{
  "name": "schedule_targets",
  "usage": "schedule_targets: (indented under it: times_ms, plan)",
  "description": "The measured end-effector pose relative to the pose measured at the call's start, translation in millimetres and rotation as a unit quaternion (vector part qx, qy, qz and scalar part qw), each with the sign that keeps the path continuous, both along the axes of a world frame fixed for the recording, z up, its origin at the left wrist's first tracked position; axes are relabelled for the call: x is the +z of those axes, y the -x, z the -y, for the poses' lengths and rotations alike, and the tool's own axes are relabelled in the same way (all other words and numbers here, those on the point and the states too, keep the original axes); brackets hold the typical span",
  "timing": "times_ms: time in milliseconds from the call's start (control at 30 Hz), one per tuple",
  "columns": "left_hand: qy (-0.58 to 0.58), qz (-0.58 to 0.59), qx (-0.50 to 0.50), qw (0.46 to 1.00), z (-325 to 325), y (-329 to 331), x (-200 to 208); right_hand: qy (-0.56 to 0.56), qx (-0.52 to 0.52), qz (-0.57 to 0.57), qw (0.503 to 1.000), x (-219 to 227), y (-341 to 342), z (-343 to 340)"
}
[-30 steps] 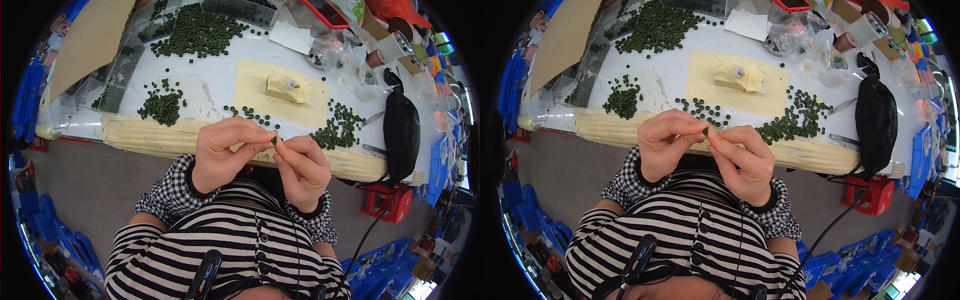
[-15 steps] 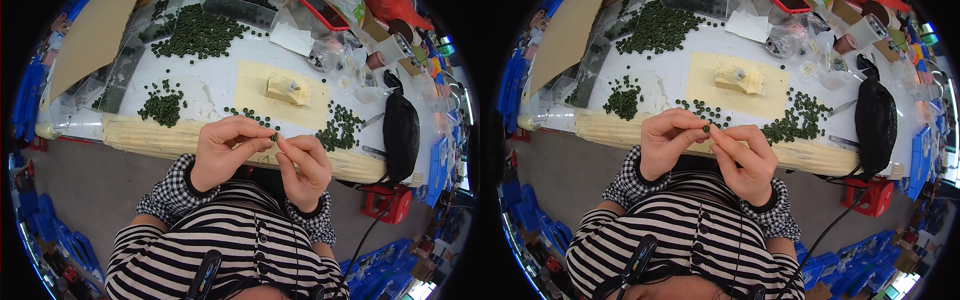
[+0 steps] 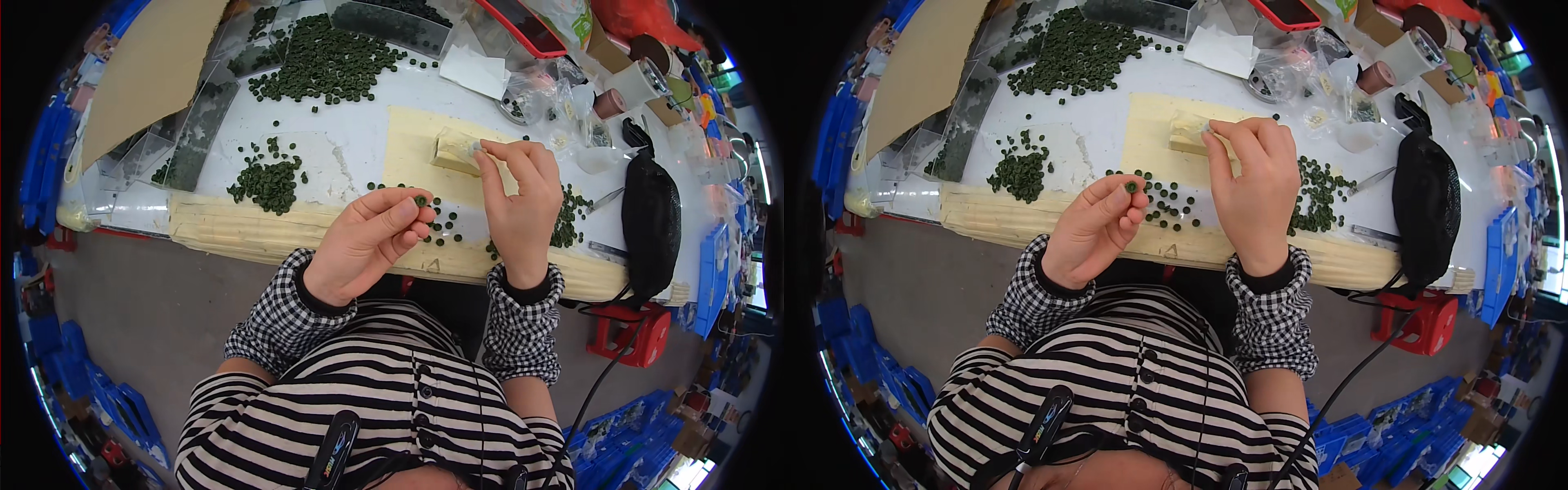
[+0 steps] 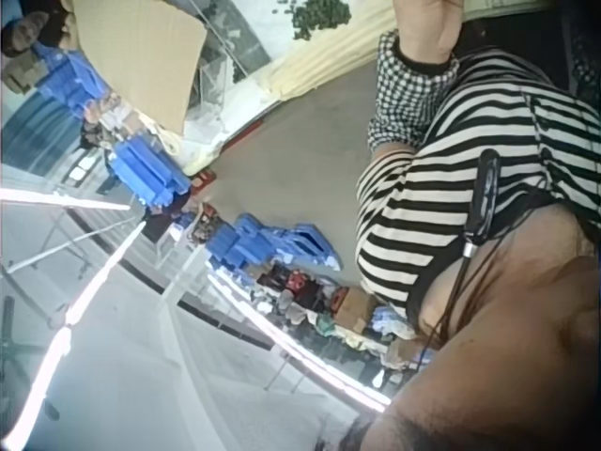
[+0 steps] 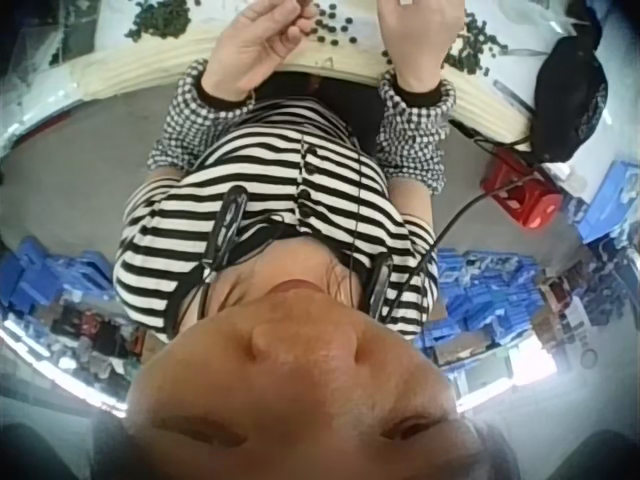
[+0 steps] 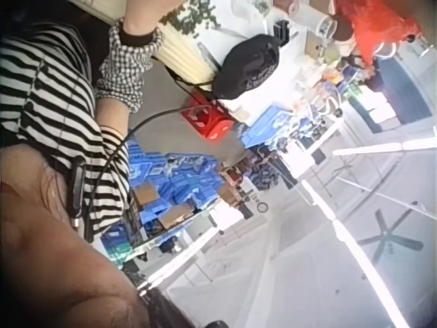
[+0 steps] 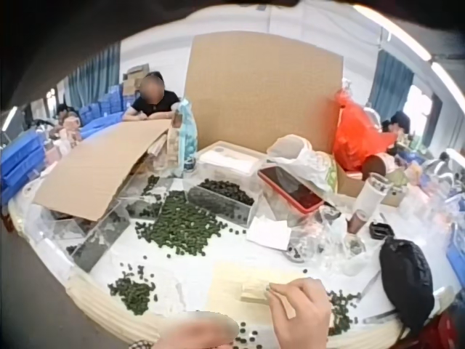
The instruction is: The recorder is picking up and sorting small green plastic pieces on a factory workbench.
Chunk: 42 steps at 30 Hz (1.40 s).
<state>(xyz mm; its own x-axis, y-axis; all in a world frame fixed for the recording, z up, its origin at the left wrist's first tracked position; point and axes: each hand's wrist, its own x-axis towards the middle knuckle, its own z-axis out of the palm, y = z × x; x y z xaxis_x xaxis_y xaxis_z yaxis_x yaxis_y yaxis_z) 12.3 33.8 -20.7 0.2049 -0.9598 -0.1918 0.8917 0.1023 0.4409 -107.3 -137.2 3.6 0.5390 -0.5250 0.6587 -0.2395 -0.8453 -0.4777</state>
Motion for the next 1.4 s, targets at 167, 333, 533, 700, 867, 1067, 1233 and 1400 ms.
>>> schedule_targets:
  times_ms: [167,333,533,700,867,1067,1233,1400]
  plan:
    - [0.003,-0.005,-0.008,1.000,-1,0,1,-0.064,0.012,0.141,0.988,30,15,-26]
    - [0.011,-0.005,-0.029,1.000,0,3,4,-0.192,0.183,0.149,0.953,28,19,-38]
    - [0.019,-0.007,-0.034,0.999,0,7,3,-0.357,0.251,0.191,0.879,20,13,-52]
    - [0.023,-0.012,-0.038,0.999,0,8,4,-0.344,0.253,0.187,0.885,17,14,-51]
    - [0.019,-0.007,-0.037,0.999,-1,9,5,-0.329,0.247,0.176,0.894,17,15,-51]
    - [0.014,-0.008,-0.035,0.999,-1,9,4,-0.320,0.255,0.172,0.896,17,15,-50]
    - [0.014,-0.011,-0.028,0.999,-1,8,4,-0.312,0.255,0.158,0.901,18,17,-49]
    - [0.011,-0.009,-0.029,0.999,-1,9,4,-0.315,0.254,0.166,0.899,15,18,-49]
